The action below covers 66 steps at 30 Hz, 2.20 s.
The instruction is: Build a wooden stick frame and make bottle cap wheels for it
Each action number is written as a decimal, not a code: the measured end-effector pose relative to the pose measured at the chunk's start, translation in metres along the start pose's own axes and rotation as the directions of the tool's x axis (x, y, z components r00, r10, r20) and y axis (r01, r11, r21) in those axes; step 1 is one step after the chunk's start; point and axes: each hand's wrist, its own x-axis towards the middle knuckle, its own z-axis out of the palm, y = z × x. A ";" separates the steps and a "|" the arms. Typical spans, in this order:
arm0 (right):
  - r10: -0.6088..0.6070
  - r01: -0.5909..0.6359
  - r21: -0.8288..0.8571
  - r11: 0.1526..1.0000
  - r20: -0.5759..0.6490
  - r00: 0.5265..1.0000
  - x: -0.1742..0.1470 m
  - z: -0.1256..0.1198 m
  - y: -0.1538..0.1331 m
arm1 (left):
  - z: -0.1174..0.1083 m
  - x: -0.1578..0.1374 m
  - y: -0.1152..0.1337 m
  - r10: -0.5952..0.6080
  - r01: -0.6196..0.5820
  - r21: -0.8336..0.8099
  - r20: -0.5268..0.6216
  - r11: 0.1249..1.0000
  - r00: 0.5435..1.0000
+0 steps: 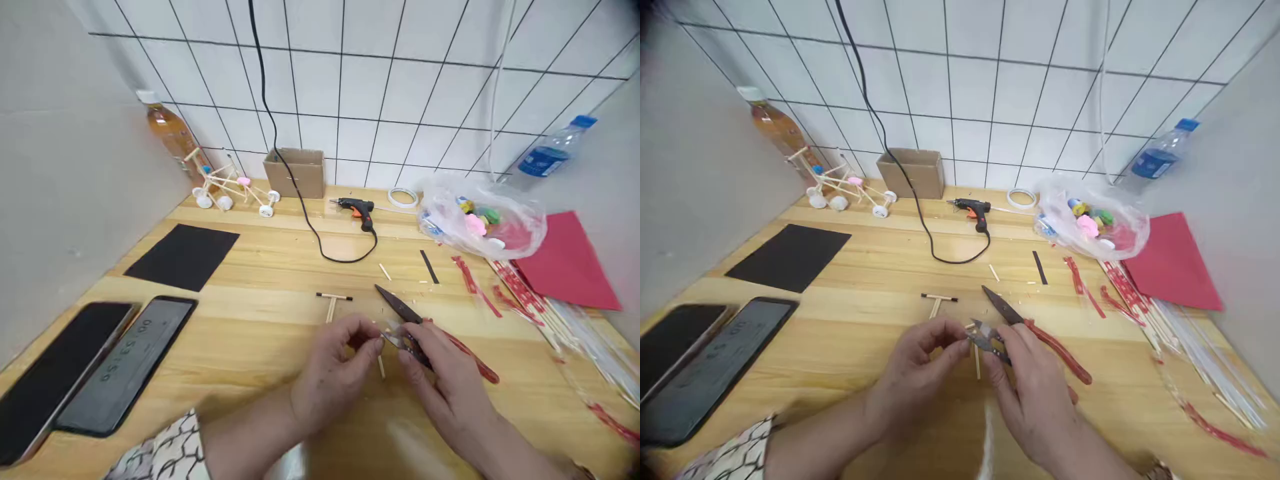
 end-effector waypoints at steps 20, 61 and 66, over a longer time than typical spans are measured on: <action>-0.010 0.008 0.060 0.998 0.028 1.000 -0.003 -0.002 -0.005 | 0.001 0.000 -0.002 -0.071 0.076 -0.049 0.096 0.996 0.993; 0.224 -0.216 0.341 0.915 0.016 0.974 0.007 -0.008 0.000 | 0.001 0.006 -0.004 -0.170 0.214 -0.285 0.170 0.934 0.971; 0.247 -0.241 0.393 0.887 0.036 0.968 0.011 -0.008 0.004 | -0.002 0.011 -0.010 -0.194 0.268 -0.352 0.232 0.897 0.953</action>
